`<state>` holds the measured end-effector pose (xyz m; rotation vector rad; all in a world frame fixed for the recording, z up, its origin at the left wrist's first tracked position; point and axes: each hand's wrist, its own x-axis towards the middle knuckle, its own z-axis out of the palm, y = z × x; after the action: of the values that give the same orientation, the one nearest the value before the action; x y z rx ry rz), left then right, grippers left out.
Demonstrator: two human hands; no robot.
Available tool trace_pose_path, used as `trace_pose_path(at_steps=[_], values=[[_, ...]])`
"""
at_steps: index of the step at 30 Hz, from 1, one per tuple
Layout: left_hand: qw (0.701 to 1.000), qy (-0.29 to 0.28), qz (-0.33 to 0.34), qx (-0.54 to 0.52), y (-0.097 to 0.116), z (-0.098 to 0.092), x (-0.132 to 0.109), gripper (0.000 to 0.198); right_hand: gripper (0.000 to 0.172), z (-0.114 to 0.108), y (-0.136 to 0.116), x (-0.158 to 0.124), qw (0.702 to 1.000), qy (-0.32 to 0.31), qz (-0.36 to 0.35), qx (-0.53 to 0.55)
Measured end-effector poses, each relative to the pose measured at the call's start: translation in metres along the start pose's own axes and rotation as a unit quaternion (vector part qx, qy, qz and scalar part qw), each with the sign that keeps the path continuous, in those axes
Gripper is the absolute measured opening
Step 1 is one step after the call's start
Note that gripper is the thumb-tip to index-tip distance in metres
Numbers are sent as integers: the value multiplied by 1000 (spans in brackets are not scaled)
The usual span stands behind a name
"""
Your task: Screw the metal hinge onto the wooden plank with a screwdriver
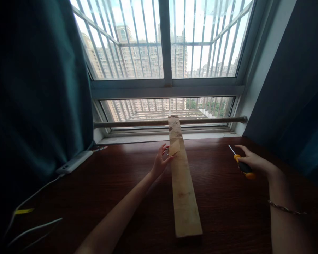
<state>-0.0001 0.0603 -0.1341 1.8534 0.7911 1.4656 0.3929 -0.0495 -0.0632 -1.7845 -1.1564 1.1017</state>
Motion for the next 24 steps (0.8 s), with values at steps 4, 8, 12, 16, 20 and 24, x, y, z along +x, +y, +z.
trace_pose_path(at_steps=[4,8,12,16,20,24], values=[[999,7,-9,-53,-10,1,-4,62,33,24,-44,-22,978,-34,-120,167],[994,18,-20,-105,-13,0,-7,64,39,60,-70,-33,940,-44,-184,283],[984,21,-39,-175,-7,0,-10,67,59,96,-80,-45,902,-89,-265,329],[958,32,-94,-269,7,4,-15,50,52,126,-93,-53,878,-80,-283,378],[942,71,-135,-297,19,11,-14,37,32,149,-116,-47,863,-9,-335,378],[934,122,-168,-291,14,18,-11,36,30,172,-134,-28,848,183,-363,340]])
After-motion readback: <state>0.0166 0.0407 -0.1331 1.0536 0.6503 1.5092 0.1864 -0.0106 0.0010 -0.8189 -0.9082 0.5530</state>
